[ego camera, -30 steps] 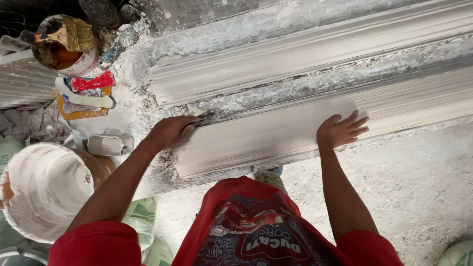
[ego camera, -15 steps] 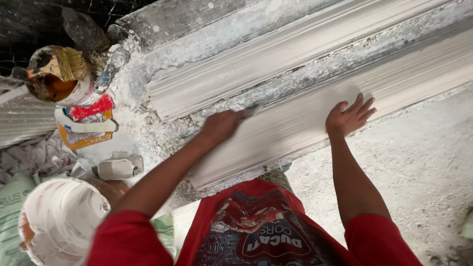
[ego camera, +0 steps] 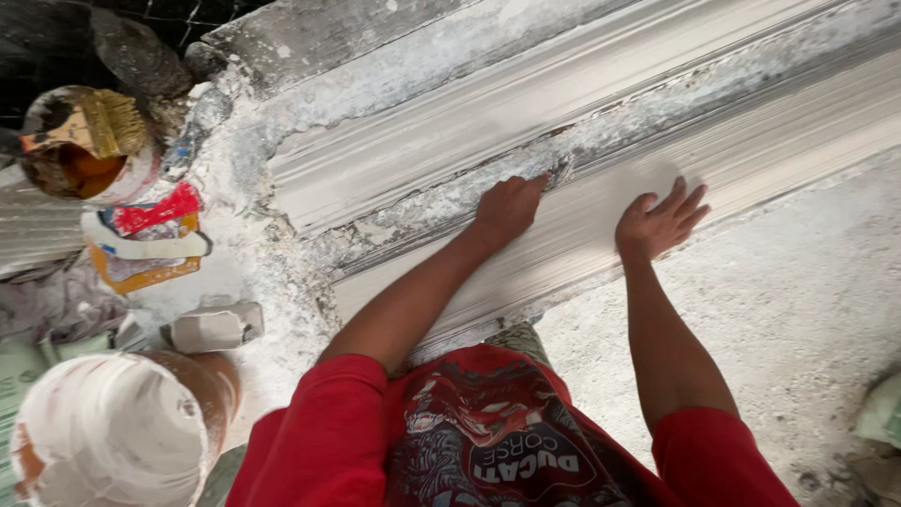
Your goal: The person washes hands, then uses a cloth to wipe a white decorative molding on a workbench. They then use a small metal tool to scrape and smooth the molding's surface repeatedly, moving along its length.
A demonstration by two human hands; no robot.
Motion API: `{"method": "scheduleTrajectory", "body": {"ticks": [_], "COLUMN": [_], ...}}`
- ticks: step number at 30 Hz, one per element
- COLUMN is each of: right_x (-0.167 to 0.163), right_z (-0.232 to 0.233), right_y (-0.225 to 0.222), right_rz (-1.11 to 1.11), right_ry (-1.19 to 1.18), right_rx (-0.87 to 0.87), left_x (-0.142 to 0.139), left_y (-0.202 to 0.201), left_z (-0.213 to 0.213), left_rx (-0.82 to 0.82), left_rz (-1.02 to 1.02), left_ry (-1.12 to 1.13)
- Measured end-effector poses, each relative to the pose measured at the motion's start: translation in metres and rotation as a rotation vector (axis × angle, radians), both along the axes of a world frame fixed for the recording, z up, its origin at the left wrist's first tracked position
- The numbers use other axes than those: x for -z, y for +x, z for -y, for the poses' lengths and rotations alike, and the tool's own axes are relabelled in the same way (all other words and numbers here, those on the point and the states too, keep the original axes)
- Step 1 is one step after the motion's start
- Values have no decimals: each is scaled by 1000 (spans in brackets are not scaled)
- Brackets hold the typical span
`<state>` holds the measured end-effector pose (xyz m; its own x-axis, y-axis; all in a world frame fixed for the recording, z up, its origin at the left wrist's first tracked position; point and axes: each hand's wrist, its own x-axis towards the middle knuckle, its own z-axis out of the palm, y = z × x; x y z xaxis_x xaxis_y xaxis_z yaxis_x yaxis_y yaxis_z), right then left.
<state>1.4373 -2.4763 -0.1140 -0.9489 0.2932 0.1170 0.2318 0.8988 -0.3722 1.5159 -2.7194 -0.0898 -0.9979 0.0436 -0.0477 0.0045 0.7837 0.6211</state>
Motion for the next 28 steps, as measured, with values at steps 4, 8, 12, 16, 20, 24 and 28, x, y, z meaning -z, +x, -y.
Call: {"method": "scheduleTrajectory", "body": {"ticks": [4,8,12,16,20,24,28], "right_x": [-2,18,37,49,41,26,16], "right_z": [1,-7,-15,-22,-16,-11,-7], "right_y": [3,1,-2,-3,-4,-3,1], "right_rz": [-1,-31,-30,-37,-20,-45,-51], "right_ry": [9,-28,14,8,17,5,13], "right_rx": [-16,-12,-20,-12,-6,-15,-22], "left_x": [-24,-63,-109,-87,-25,-22,-30], "left_y": [42,147,226,211,81,1,33], "left_z": [48,132,190,174,69,3,44], "left_rx": [143,188,334,480,325,354,394], "left_rz": [179,354,366,129,-54,-96,-39], "left_ry": [-79,-300,-575,-690,-414,-347,-419]}}
